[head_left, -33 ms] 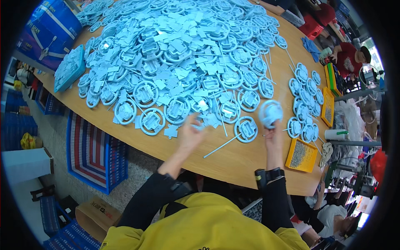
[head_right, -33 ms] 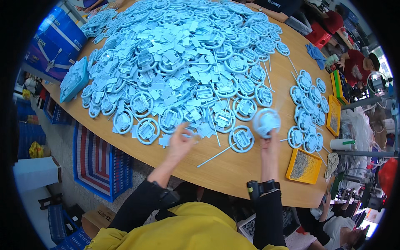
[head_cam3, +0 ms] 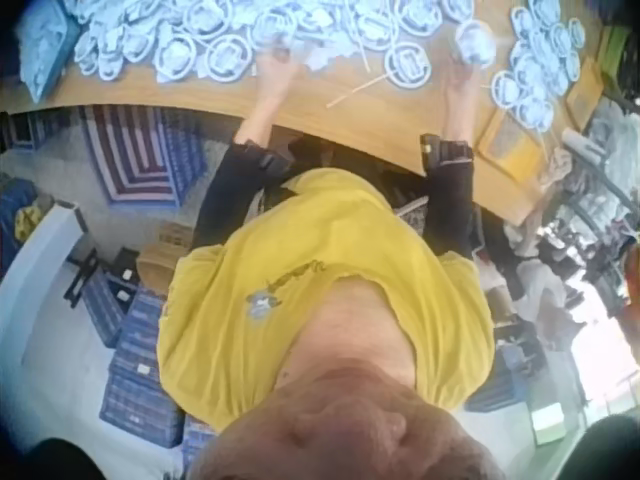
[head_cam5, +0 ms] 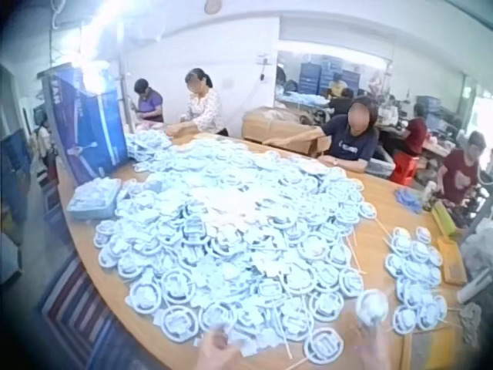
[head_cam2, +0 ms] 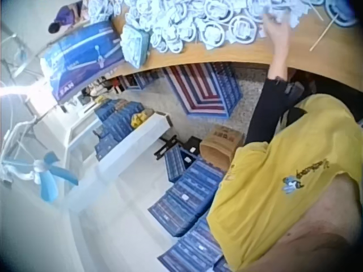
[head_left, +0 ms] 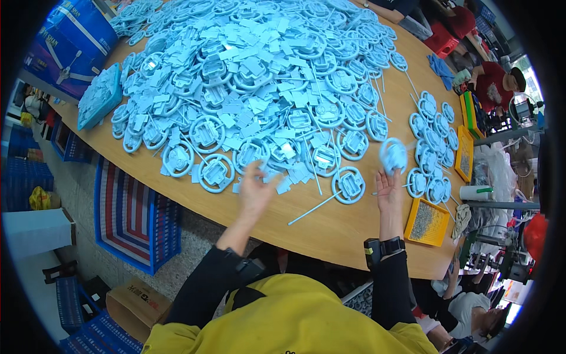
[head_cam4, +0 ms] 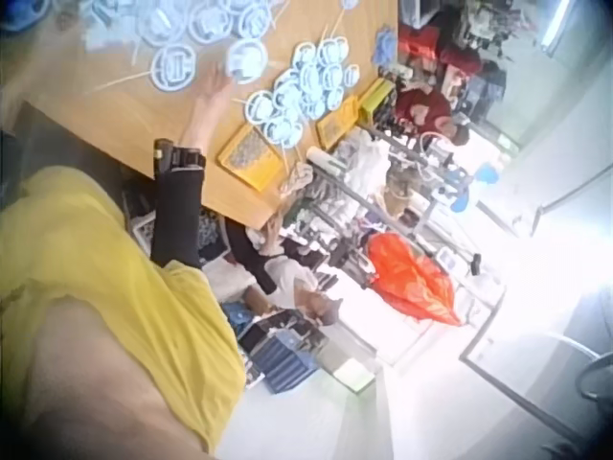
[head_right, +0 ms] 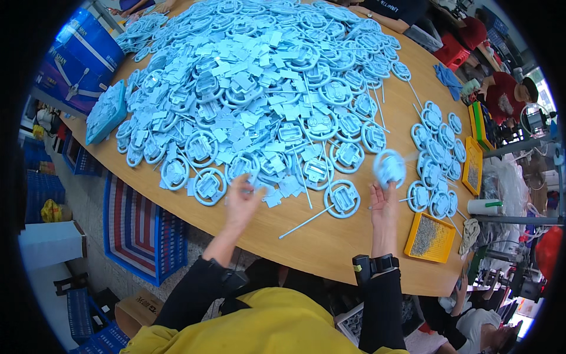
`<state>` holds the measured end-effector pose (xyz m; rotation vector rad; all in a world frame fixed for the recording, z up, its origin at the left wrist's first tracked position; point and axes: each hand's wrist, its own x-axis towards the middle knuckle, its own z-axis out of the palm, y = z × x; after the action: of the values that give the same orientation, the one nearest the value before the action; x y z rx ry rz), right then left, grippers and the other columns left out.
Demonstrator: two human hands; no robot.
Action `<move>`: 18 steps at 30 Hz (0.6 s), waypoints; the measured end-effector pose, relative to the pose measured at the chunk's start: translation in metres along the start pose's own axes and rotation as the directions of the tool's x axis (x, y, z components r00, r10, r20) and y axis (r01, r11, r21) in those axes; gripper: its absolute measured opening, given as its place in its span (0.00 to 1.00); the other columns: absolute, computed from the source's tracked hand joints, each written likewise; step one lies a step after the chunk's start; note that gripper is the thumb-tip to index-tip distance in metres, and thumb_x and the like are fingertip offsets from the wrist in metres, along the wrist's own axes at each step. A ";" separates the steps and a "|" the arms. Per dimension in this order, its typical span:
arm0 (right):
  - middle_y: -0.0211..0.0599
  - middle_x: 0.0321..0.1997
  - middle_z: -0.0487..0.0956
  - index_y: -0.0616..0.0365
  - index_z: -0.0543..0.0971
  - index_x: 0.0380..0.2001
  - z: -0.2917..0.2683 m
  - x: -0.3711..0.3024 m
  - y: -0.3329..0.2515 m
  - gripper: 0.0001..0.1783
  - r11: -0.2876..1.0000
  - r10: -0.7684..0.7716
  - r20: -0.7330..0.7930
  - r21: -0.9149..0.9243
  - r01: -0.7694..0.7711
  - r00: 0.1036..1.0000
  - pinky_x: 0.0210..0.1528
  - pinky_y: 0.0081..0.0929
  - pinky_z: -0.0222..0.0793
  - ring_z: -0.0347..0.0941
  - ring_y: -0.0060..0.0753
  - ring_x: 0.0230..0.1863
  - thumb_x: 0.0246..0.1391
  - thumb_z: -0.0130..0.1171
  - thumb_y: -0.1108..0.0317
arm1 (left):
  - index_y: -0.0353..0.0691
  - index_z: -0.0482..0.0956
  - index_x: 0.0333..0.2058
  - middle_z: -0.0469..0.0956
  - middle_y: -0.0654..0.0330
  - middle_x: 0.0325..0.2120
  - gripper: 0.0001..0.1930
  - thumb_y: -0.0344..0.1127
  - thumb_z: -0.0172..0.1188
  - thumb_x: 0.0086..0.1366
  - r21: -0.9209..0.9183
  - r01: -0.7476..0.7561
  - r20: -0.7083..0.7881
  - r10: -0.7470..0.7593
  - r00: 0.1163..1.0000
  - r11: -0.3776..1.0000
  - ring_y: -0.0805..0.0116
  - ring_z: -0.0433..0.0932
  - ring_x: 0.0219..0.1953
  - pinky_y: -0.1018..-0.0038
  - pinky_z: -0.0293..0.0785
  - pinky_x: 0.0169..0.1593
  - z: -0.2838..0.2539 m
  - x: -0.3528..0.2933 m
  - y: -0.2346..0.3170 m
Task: Assembling and sorting blue plastic fan components in a manufacturing workshop.
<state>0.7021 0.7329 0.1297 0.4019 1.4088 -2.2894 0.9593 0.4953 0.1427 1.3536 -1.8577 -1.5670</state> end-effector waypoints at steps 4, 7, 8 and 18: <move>0.36 0.36 0.78 0.63 0.73 0.47 0.096 -0.017 0.046 0.20 0.826 0.082 0.374 -0.544 0.147 0.924 0.41 0.24 0.73 0.75 0.27 0.34 0.52 0.61 0.67 | 0.26 0.65 0.52 0.73 0.52 0.38 0.37 0.42 0.71 0.48 -0.110 0.200 -0.208 -0.220 0.953 0.974 0.67 0.74 0.36 0.72 0.72 0.38 -0.043 0.032 -0.035; 0.38 0.35 0.78 0.59 0.76 0.44 0.170 -0.032 0.110 0.21 0.448 0.086 0.775 -0.591 0.671 0.626 0.39 0.28 0.70 0.75 0.33 0.35 0.45 0.66 0.68 | 0.24 0.64 0.51 0.72 0.44 0.45 0.38 0.43 0.70 0.48 -0.172 0.070 -0.236 -0.110 0.966 0.983 0.57 0.75 0.43 0.68 0.72 0.44 -0.038 0.062 -0.039; 0.43 0.37 0.76 0.55 0.76 0.45 0.197 -0.047 0.119 0.24 0.180 0.027 0.874 -0.482 0.858 0.485 0.41 0.33 0.70 0.74 0.44 0.39 0.40 0.67 0.67 | 0.24 0.63 0.52 0.72 0.42 0.45 0.39 0.43 0.70 0.47 -0.118 0.070 -0.261 -0.099 0.960 0.990 0.54 0.75 0.45 0.66 0.72 0.46 -0.048 0.067 -0.036; 0.45 0.38 0.73 0.54 0.79 0.32 0.195 -0.027 0.124 0.14 -0.227 0.148 0.834 -0.495 0.839 0.532 0.41 0.42 0.69 0.72 0.50 0.41 0.40 0.65 0.62 | 0.30 0.60 0.56 0.66 0.41 0.53 0.46 0.50 0.70 0.43 -0.147 0.152 -0.396 -0.199 0.896 0.977 0.44 0.63 0.58 0.60 0.60 0.60 0.007 0.090 -0.061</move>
<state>0.7816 0.5146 0.1326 -1.5613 2.4063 -0.5467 0.9370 0.4290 0.0585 1.6832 -1.4069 -1.3135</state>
